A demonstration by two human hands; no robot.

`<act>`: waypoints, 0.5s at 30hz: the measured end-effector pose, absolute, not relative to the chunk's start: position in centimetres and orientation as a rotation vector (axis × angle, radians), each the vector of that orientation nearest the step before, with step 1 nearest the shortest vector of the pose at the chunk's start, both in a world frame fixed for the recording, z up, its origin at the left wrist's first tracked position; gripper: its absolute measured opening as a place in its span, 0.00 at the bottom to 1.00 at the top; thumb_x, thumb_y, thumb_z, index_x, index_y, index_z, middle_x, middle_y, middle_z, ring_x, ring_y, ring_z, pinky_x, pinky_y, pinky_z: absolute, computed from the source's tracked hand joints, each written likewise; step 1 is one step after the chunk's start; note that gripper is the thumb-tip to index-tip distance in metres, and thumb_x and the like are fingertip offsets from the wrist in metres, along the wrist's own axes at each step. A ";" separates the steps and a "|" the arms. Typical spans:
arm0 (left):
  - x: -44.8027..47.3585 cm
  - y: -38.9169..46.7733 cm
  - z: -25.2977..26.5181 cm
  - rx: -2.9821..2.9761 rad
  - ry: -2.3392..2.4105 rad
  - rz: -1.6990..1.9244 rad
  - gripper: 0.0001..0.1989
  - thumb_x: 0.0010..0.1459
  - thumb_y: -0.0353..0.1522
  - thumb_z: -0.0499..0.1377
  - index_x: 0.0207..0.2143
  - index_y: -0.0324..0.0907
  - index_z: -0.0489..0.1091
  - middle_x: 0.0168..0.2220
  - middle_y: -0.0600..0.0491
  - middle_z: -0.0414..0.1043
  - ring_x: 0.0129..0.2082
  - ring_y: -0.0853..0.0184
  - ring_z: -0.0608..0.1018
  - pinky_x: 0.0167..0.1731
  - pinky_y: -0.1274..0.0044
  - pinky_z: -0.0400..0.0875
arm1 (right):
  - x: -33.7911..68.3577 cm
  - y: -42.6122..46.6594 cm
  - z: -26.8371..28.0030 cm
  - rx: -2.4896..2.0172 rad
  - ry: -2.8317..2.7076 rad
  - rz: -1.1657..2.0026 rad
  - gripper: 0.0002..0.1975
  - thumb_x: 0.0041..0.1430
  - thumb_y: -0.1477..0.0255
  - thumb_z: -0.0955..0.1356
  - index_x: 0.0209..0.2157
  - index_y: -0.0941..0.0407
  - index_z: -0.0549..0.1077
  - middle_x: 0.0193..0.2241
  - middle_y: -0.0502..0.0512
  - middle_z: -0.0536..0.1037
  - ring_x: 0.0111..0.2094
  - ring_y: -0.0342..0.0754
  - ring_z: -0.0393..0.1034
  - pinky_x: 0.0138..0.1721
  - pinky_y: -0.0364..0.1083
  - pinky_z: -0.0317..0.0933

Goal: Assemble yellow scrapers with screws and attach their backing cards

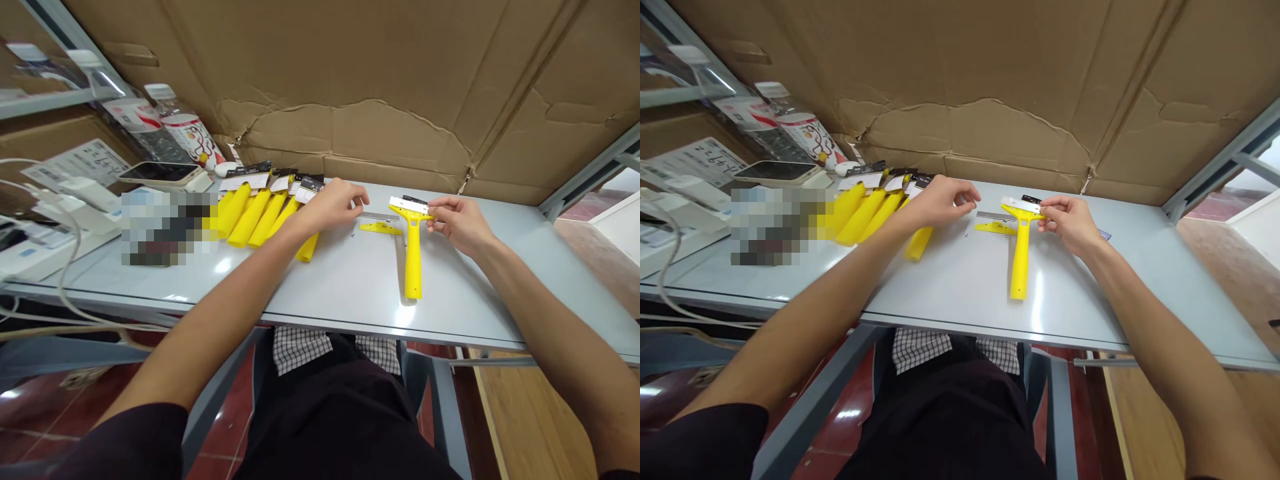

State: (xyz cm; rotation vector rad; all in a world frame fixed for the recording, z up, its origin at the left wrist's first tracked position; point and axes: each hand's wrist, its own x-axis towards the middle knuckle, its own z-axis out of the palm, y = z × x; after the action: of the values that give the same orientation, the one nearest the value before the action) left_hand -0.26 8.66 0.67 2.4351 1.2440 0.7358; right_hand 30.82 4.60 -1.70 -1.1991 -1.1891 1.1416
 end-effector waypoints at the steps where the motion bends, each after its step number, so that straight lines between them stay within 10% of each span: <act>1: -0.1 8.6 0.2 2.519 1.222 0.671 0.12 0.61 0.28 0.62 0.46 0.40 0.83 0.40 0.47 0.86 0.37 0.60 0.84 0.45 0.68 0.75 | 30.8 4.6 -1.7 -1.207 -1.186 1.142 0.09 0.52 0.79 0.80 0.35 0.59 0.81 0.33 0.58 0.83 0.27 0.45 0.78 0.30 0.45 0.78; 15: 1.4 9.0 -2.4 2.644 1.065 0.388 0.16 0.64 0.31 0.64 0.53 0.40 0.81 0.41 0.47 0.86 0.39 0.59 0.82 0.44 0.69 0.71 | 30.2 4.5 -2.0 -1.228 -1.191 1.190 0.07 0.55 0.81 0.79 0.33 0.58 0.80 0.31 0.58 0.84 0.24 0.43 0.75 0.28 0.44 0.77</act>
State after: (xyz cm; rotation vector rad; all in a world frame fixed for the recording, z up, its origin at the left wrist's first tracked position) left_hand 1.43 8.99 -2.37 2.6439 1.0652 0.3877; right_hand 30.21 4.54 -1.96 -1.2278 -1.1908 1.1896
